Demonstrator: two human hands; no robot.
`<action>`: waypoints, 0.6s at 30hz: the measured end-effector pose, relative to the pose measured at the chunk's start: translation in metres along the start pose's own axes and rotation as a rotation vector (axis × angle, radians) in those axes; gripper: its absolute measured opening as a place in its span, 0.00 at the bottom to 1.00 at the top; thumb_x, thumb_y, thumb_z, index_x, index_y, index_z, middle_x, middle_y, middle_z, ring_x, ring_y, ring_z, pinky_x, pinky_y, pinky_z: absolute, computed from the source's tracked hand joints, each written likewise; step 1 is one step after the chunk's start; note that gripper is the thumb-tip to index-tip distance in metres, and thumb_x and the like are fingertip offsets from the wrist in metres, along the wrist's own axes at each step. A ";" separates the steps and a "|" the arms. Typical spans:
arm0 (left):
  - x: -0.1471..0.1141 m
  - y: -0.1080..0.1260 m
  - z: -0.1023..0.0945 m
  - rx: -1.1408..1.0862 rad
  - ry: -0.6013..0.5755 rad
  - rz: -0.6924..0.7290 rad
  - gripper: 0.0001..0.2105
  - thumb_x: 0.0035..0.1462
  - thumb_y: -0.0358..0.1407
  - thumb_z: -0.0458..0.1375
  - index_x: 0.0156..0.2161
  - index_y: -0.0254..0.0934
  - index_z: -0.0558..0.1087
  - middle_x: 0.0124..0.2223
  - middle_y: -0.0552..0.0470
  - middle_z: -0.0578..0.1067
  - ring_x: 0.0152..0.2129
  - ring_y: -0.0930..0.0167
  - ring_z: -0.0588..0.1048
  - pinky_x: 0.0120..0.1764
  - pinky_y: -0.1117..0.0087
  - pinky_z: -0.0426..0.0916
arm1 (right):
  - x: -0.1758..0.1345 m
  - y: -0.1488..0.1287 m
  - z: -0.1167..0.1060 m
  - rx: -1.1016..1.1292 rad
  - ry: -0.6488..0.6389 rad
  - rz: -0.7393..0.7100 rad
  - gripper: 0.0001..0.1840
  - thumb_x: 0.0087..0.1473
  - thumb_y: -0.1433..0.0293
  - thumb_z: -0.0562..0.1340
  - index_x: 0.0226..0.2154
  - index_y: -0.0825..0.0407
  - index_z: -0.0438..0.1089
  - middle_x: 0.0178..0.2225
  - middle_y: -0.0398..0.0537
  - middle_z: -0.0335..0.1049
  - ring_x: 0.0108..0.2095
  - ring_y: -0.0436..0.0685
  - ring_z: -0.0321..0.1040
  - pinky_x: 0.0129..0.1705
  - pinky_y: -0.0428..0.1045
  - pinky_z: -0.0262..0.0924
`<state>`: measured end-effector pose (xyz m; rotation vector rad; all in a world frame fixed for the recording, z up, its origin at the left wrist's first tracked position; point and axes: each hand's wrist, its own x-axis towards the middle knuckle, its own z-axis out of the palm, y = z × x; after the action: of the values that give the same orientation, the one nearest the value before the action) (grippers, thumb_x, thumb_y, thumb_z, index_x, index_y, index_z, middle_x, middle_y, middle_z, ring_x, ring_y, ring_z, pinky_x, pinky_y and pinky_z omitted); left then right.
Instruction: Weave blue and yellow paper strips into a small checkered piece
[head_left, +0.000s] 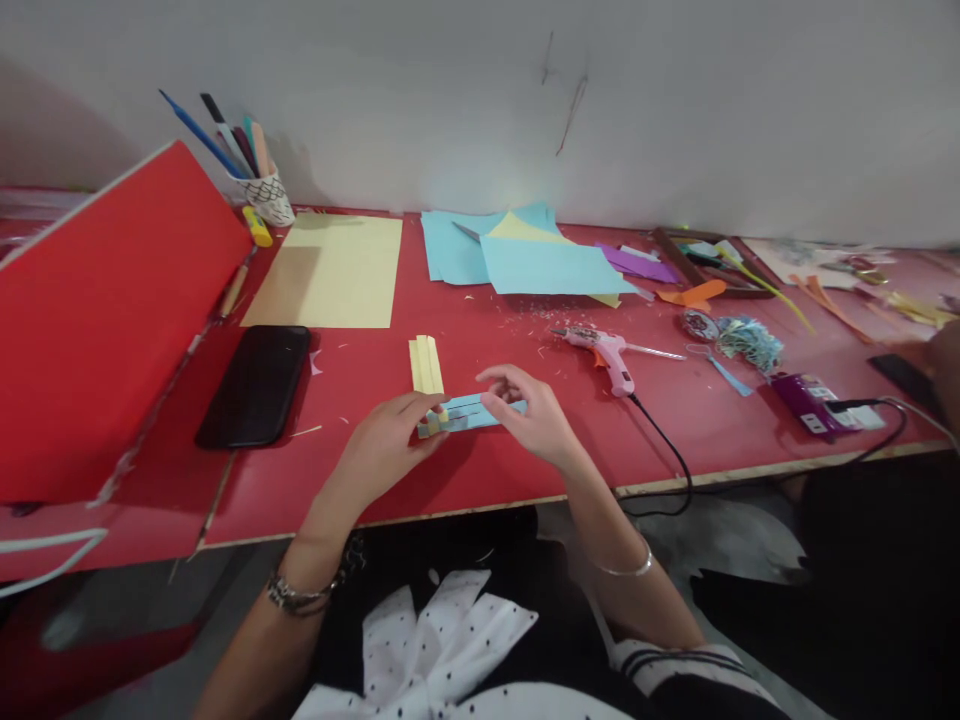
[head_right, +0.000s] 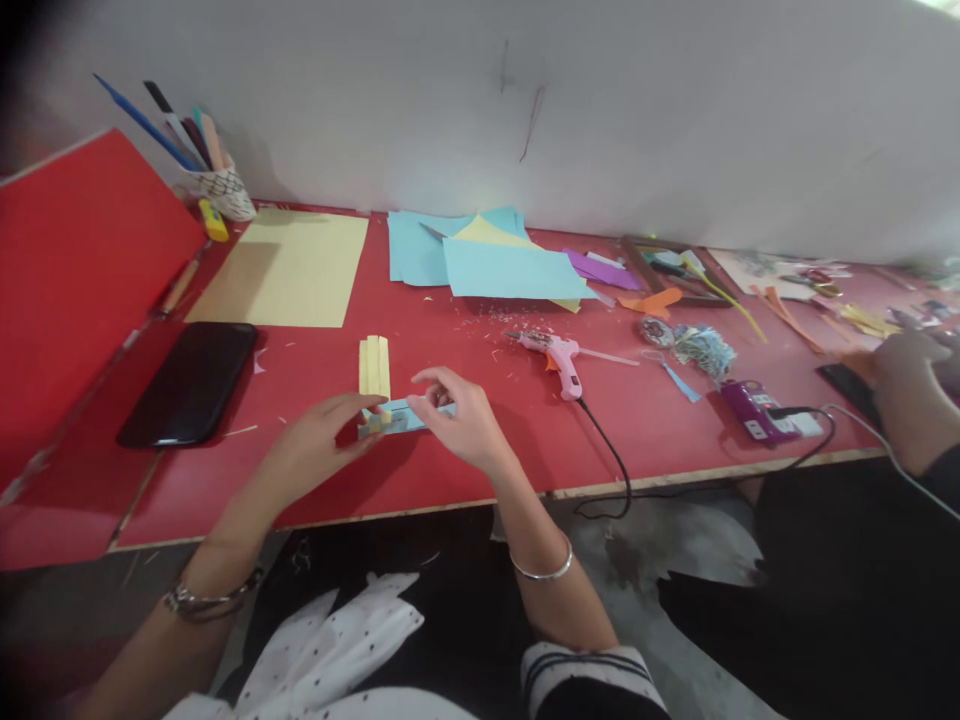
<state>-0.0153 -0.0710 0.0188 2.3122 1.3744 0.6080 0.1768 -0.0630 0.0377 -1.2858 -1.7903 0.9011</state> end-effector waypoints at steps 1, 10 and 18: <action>-0.001 -0.002 0.001 -0.001 0.005 0.007 0.12 0.54 0.35 0.51 0.44 0.37 0.66 0.41 0.48 0.73 0.35 0.67 0.72 0.34 0.69 0.67 | -0.002 0.004 -0.003 0.013 0.011 0.014 0.09 0.47 0.67 0.57 0.33 0.52 0.65 0.24 0.41 0.62 0.26 0.48 0.61 0.29 0.44 0.56; -0.007 -0.012 0.009 0.070 0.018 0.052 0.08 0.56 0.34 0.49 0.38 0.37 0.69 0.37 0.50 0.73 0.35 0.68 0.72 0.36 0.69 0.68 | -0.016 0.037 -0.018 -0.058 0.104 0.052 0.08 0.45 0.72 0.55 0.32 0.53 0.66 0.31 0.46 0.67 0.29 0.49 0.63 0.30 0.44 0.57; -0.009 -0.013 0.013 0.110 0.064 0.134 0.07 0.57 0.32 0.50 0.38 0.36 0.69 0.36 0.50 0.74 0.34 0.69 0.72 0.36 0.69 0.67 | -0.026 0.044 -0.007 -0.367 0.211 -0.026 0.08 0.49 0.72 0.52 0.30 0.53 0.66 0.24 0.45 0.65 0.21 0.49 0.57 0.26 0.45 0.56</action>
<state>-0.0215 -0.0741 -0.0008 2.5083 1.3188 0.6671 0.2077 -0.0758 -0.0009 -1.5172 -1.8508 0.4118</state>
